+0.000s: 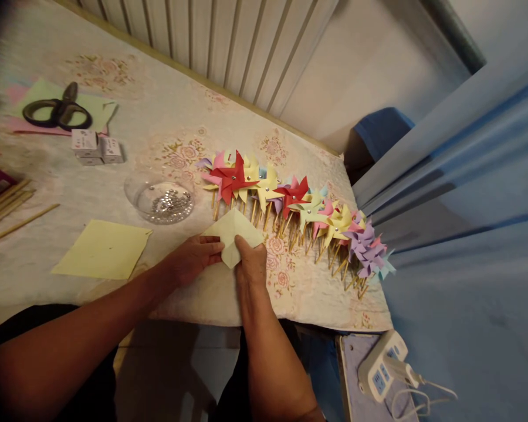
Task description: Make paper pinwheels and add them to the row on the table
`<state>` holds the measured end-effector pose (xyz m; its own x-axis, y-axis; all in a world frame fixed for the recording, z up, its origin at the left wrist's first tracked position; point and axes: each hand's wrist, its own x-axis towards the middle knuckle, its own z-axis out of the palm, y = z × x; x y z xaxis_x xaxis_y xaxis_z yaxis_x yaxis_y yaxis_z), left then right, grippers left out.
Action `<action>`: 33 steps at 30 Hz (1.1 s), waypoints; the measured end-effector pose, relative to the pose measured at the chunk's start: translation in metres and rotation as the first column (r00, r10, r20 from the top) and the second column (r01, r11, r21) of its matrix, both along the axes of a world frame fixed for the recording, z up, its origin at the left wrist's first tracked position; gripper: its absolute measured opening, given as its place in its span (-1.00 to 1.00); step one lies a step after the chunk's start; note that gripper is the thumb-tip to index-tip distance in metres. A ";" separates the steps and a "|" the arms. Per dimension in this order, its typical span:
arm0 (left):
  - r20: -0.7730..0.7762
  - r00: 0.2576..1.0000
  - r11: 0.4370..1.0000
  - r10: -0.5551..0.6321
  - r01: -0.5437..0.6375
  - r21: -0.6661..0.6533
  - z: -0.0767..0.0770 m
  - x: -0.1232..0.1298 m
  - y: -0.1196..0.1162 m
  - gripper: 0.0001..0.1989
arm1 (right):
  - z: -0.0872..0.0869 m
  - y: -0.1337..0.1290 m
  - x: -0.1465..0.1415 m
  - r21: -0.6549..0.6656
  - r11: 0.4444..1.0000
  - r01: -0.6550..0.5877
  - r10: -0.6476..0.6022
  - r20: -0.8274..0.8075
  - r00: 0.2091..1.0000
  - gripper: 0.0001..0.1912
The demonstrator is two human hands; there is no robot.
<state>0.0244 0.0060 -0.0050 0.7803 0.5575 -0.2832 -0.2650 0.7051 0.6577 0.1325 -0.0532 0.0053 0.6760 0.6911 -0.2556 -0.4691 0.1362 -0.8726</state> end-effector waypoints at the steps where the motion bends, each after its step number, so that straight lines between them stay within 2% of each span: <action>1: -0.007 1.000 1.000 0.002 -0.002 -0.003 -0.001 0.001 -0.001 -0.78 | 0.000 0.001 -0.002 0.009 1.000 0.004 -0.004 -0.011 1.000 -0.62; 11: -0.061 0.989 0.990 0.137 -0.139 -0.017 0.002 0.006 -0.008 -0.82 | 0.004 0.002 -0.016 0.023 0.999 -0.038 0.040 -0.058 0.998 -0.58; 19: -0.059 0.984 0.986 0.166 -0.167 -0.027 0.003 0.005 -0.007 -0.83 | -0.001 0.001 -0.017 0.000 0.999 -0.049 0.049 0.003 0.999 -0.63; 23: -0.049 0.982 0.983 0.183 -0.184 -0.026 0.006 0.001 0.000 -0.87 | 0.000 -0.007 -0.007 -0.094 0.996 -0.008 0.028 0.217 0.976 -0.75; 25: -0.054 0.978 0.979 0.200 -0.201 -0.032 0.011 -0.001 0.005 -0.90 | 0.003 -0.013 -0.002 -0.130 0.987 0.094 -0.037 0.384 0.923 -0.76; 28: -0.069 0.973 0.975 0.219 -0.221 -0.024 0.018 -0.005 0.011 -0.93 | 0.006 -0.020 0.001 -0.107 0.962 0.250 -0.146 0.572 0.807 -0.82; 30: -0.074 0.973 0.976 0.217 -0.219 -0.012 0.020 -0.006 0.013 -0.93 | 0.007 -0.023 0.000 -0.089 0.965 0.245 -0.131 0.645 0.753 -0.82; 33: -0.057 0.977 0.978 0.207 -0.208 -0.010 0.021 -0.008 0.015 -0.92 | 0.006 -0.024 -0.003 -0.116 0.986 0.123 -0.004 0.713 0.701 -0.83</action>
